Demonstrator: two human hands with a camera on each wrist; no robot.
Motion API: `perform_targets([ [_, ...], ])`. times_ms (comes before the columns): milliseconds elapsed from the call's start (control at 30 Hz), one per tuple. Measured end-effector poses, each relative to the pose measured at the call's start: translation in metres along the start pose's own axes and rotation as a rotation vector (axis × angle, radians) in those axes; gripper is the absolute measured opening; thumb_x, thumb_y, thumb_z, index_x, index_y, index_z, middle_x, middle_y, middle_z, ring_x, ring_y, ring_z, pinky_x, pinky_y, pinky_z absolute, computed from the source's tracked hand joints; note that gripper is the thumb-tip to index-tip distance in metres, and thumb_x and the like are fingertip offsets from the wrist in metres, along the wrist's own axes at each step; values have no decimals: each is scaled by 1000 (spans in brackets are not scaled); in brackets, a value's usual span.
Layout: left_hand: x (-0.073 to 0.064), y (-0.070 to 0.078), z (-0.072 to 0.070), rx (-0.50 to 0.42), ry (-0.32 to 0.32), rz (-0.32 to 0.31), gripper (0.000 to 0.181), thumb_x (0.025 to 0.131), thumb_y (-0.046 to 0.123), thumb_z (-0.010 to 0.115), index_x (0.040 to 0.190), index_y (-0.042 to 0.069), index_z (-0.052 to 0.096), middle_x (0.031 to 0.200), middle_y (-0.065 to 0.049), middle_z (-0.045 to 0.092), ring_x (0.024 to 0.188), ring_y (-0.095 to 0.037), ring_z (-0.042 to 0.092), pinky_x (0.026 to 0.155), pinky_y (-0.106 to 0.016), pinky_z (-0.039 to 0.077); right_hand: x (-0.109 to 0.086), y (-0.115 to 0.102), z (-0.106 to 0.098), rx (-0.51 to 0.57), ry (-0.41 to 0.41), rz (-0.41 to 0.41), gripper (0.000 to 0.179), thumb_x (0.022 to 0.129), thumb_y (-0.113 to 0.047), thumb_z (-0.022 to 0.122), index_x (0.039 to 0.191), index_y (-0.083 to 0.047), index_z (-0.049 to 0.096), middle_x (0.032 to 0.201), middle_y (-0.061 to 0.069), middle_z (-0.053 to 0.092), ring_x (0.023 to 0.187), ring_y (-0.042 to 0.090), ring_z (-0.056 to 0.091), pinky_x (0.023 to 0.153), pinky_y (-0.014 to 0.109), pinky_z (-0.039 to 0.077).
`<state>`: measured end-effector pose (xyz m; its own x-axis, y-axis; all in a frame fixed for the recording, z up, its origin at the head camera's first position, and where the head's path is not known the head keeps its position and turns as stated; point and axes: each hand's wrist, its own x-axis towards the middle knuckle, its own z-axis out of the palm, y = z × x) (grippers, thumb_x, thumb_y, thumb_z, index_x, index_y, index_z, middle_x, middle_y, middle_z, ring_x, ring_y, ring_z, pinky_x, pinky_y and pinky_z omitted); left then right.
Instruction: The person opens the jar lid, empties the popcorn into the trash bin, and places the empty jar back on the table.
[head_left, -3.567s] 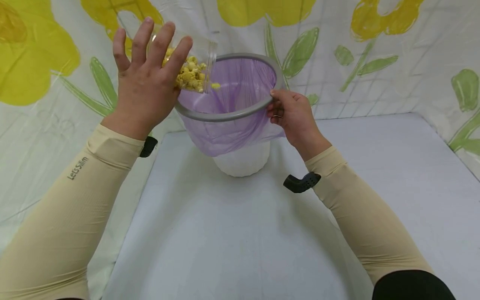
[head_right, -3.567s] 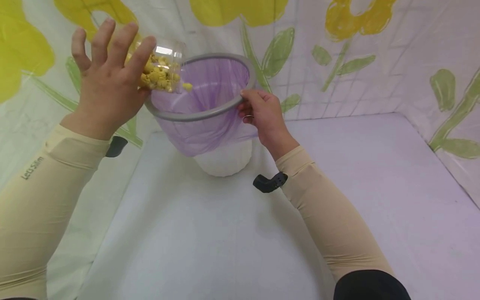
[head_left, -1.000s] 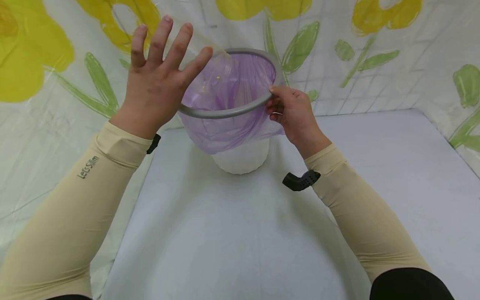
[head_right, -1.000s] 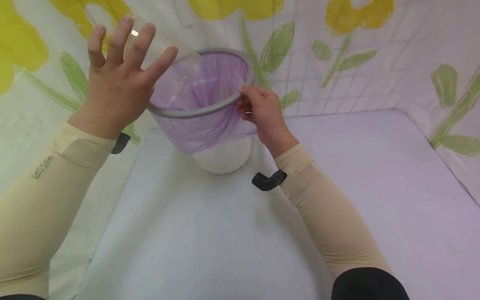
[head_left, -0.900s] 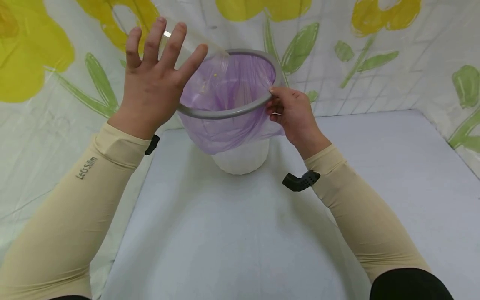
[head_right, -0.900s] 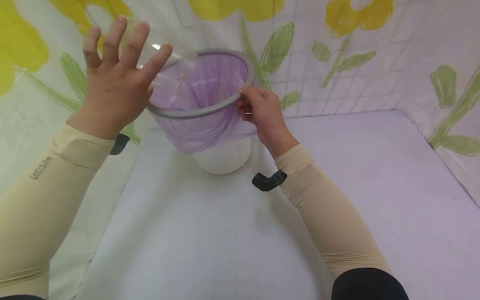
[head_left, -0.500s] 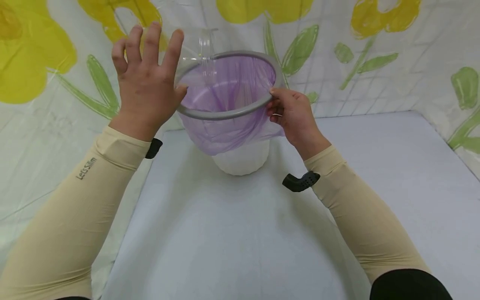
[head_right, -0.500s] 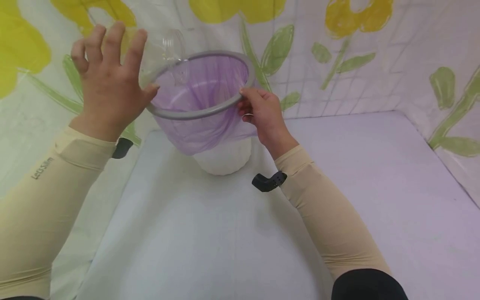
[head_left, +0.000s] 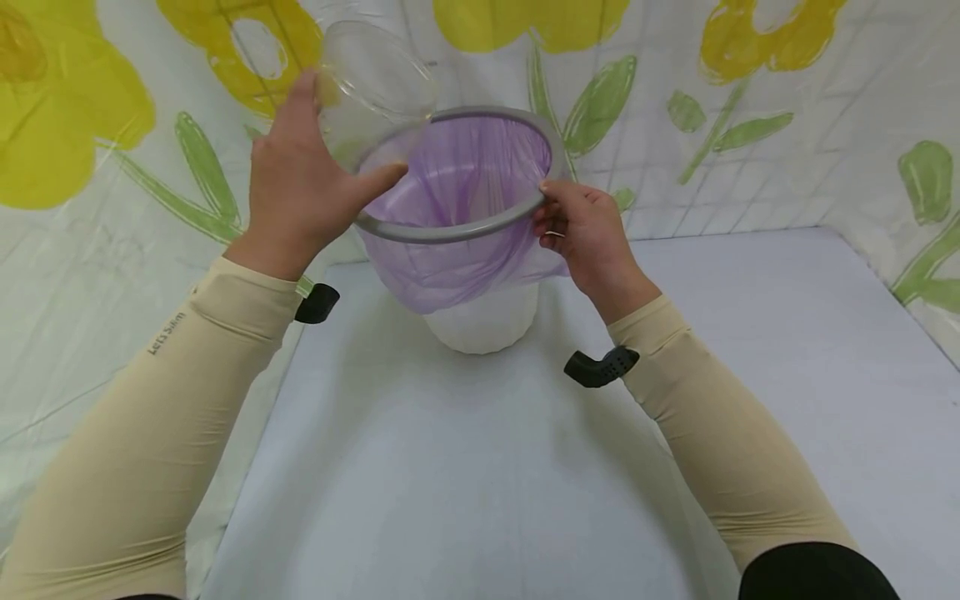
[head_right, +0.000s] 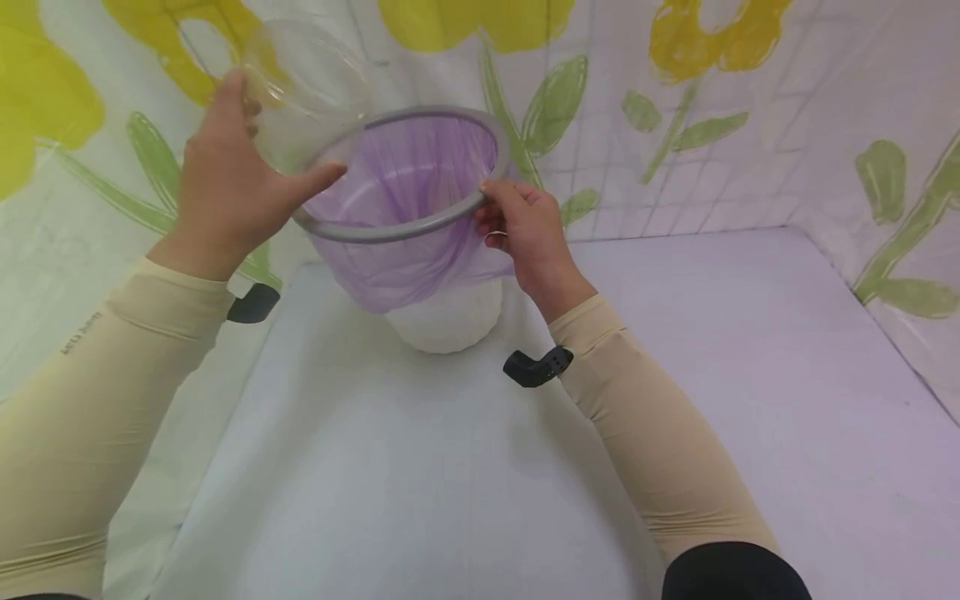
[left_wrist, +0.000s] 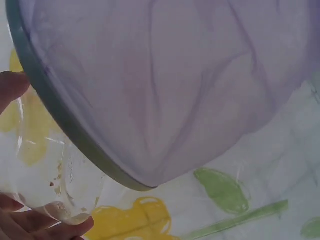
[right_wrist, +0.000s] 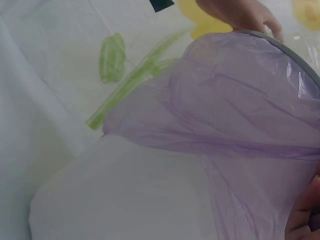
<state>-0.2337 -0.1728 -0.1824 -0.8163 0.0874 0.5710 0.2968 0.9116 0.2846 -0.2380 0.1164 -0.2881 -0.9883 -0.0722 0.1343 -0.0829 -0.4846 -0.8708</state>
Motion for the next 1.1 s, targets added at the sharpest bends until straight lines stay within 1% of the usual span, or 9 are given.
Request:
perform_targets([
  [67, 0, 2, -3, -106, -72, -111, 112, 79, 64, 82, 164, 18, 25, 156, -11, 51, 140, -30, 53, 114, -52, 42, 0, 0, 0, -1, -1, -2, 31, 101, -16, 63, 72, -13, 72, 64, -1, 66, 61, 13, 62, 59, 24, 50],
  [133, 0, 5, -5, -204, -126, -197, 111, 80, 64, 80, 164, 21, 22, 158, -11, 48, 142, -27, 52, 114, -47, 44, 0, 0, 0, -1, -3, -3, 31, 101, -16, 63, 72, -13, 72, 64, -1, 66, 61, 13, 62, 59, 24, 50],
  [200, 0, 7, -7, -284, -159, -252, 111, 81, 64, 80, 164, 23, 20, 158, -12, 46, 141, -27, 52, 112, -47, 46, -1, -1, 0, -1, -5, -4, 31, 101, -16, 63, 71, -13, 72, 64, -1, 66, 61, 13, 62, 59, 24, 50],
  [267, -1, 8, -8, -336, -173, -278, 109, 81, 64, 80, 163, 24, 21, 158, -12, 46, 140, -27, 53, 111, -47, 47, -1, -2, 0, -1, -7, -3, 32, 102, -16, 63, 71, -13, 72, 64, -1, 66, 61, 13, 62, 59, 24, 50],
  [400, -2, 9, -7, -386, -175, -288, 105, 81, 62, 80, 161, 22, 24, 153, -9, 51, 133, -25, 56, 106, -45, 50, -2, -3, 1, 7, -4, 1, 31, 101, -15, 63, 72, -13, 72, 64, -1, 66, 61, 13, 62, 59, 24, 49],
  [633, -6, 10, -4, -460, -178, -276, 100, 80, 61, 80, 157, 21, 29, 145, -6, 56, 121, -19, 60, 97, -40, 52, -3, -2, 0, 14, -4, 14, 30, 102, -16, 63, 73, -13, 72, 65, -1, 66, 61, 14, 62, 59, 24, 50],
  [700, -7, 12, -3, -479, -184, -267, 100, 80, 61, 80, 157, 21, 29, 144, -6, 56, 121, -19, 61, 98, -40, 52, -3, -2, -2, 14, -2, 11, 30, 102, -16, 63, 73, -13, 72, 65, -1, 66, 61, 14, 62, 59, 24, 50],
  [933, -12, 12, -4, -479, -177, -216, 99, 82, 59, 80, 158, 21, 29, 147, -7, 55, 126, -22, 61, 102, -42, 50, -3, -3, -2, 25, -10, 8, 32, 101, -15, 63, 71, -13, 72, 64, -1, 66, 61, 13, 62, 59, 24, 50],
  [1100, -16, 15, -8, -517, -179, -193, 96, 84, 56, 79, 158, 21, 30, 147, -7, 56, 126, -24, 62, 101, -41, 51, -3, -3, -3, 24, -11, 5, 32, 101, -15, 62, 71, -13, 72, 64, -1, 66, 61, 13, 62, 59, 24, 49],
])
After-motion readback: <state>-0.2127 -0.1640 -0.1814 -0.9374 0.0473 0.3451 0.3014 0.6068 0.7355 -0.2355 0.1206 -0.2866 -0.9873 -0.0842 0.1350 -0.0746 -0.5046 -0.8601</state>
